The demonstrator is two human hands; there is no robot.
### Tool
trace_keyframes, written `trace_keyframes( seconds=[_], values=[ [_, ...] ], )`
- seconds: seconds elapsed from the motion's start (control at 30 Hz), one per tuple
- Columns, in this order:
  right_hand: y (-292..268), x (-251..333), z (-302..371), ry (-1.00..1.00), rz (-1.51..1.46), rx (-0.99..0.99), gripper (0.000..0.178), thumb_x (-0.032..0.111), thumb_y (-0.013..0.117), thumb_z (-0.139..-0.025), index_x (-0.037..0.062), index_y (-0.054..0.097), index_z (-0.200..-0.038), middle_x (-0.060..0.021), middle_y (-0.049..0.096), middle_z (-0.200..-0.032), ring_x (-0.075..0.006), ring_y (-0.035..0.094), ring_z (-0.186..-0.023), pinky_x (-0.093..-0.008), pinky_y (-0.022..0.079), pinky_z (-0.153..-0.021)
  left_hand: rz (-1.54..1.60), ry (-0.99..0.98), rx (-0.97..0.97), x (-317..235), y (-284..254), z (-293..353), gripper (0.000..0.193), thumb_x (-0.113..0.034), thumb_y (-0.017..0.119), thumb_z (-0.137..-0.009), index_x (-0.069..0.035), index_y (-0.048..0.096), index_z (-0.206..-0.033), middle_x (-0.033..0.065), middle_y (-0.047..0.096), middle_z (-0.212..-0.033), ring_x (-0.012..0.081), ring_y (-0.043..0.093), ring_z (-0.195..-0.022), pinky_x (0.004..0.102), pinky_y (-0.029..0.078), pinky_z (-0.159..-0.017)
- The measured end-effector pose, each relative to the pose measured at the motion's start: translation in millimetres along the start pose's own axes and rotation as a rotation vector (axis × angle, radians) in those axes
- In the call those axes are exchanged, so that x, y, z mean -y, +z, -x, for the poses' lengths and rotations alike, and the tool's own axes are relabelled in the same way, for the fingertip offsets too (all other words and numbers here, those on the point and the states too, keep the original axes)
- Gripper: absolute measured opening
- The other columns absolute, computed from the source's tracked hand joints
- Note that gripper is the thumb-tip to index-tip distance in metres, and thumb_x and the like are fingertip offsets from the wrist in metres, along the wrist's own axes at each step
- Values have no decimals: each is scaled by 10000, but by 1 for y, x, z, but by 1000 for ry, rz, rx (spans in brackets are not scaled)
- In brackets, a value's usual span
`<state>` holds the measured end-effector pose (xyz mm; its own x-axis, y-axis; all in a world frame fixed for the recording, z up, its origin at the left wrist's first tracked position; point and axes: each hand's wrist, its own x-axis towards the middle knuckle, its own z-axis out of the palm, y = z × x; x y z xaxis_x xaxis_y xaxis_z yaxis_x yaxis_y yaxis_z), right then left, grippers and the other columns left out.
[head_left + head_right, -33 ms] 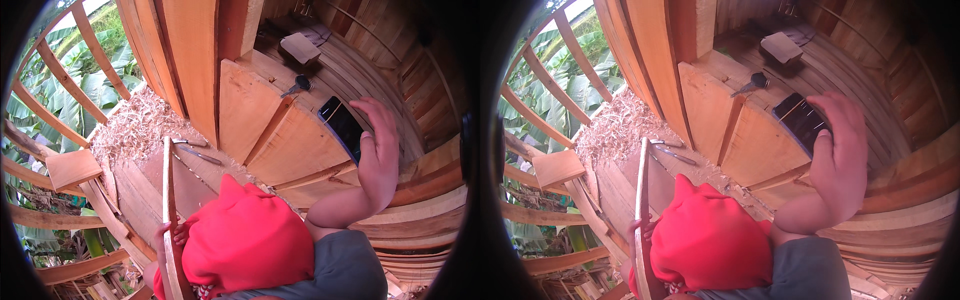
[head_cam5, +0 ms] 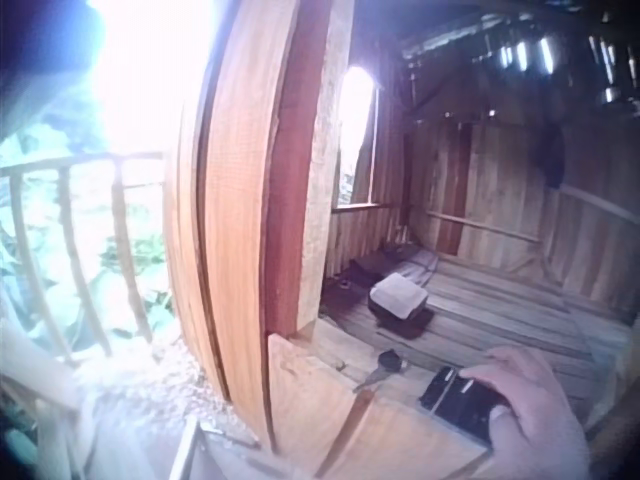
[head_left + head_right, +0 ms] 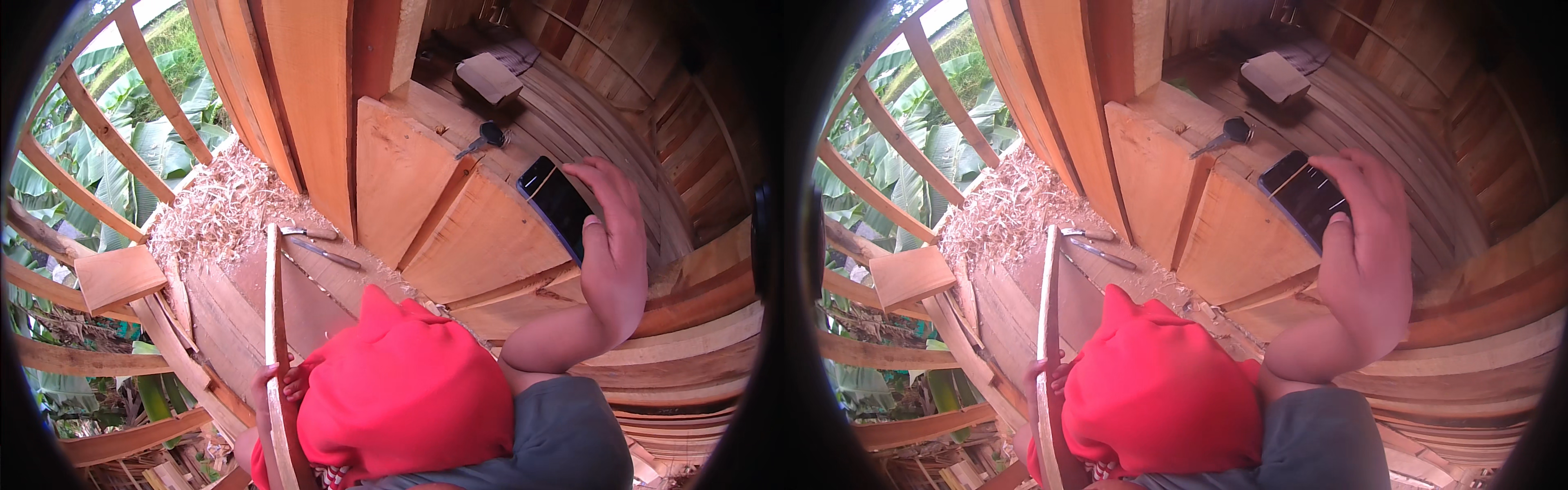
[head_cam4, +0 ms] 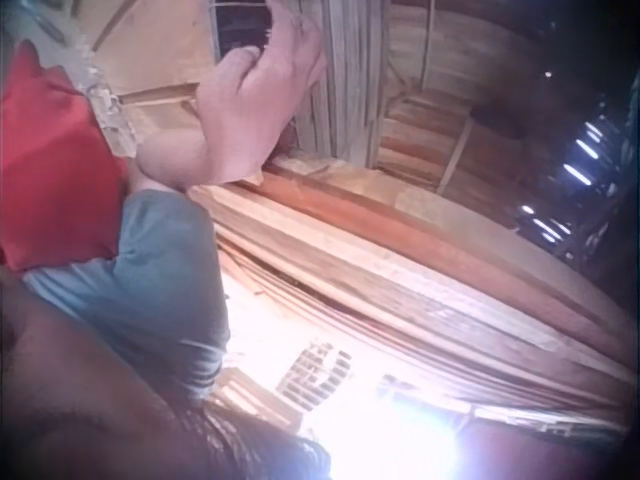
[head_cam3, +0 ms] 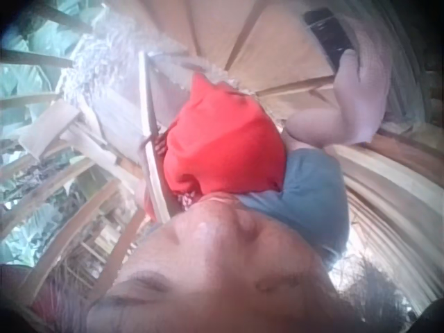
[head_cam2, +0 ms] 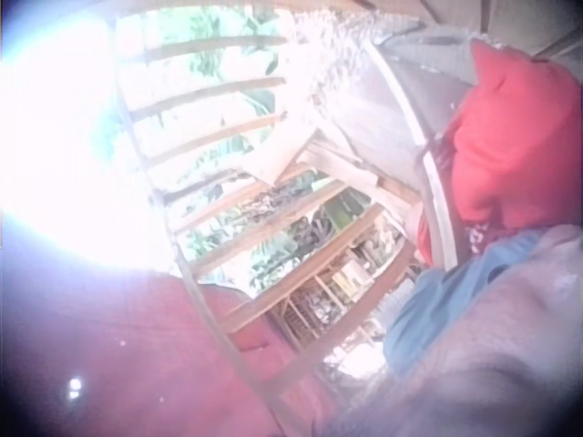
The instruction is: The person holds a long, thin piece of wood vertically and uses a knife to shave thin strips from its surface. The person repeatedly scrapes the knife along the wood, creating a pile of wood shavings on the wooden floor below.
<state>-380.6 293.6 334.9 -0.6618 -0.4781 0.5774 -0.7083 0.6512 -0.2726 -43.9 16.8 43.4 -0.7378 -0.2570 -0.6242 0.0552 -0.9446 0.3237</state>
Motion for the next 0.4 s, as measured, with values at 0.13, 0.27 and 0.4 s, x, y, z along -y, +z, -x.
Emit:
trace_keyframes(
  seconds=[0.13,0.27,0.4],
  values=[
    [8,2,-3,46,57,86,471,-19,397,-805,21,676,-1183,-206,544,-1377,-381,478,-1333,-398,326,-1145,-20,-24,19,-3,3,-7,456,-319,627,-851,-39,533,-1198,10,402,-700,123,403,-521,260,374,-462],
    [14,-9,-4,33,-5,82,428,12,392,-826,11,707,-1116,-206,543,-1395,-373,478,-1346,-400,328,-1142,-14,-9,36,-2,-2,-6,463,-327,623,-858,-45,525,-1213,15,407,-710,128,413,-530,265,382,-468],
    [-8,-15,0,140,-124,1,396,43,419,-834,20,737,-1069,-198,540,-1424,-366,483,-1345,-411,326,-1139,-30,-31,104,-5,-5,-9,463,-330,614,-877,-70,511,-1246,31,432,-729,138,432,-539,284,400,-478]
  ],
)
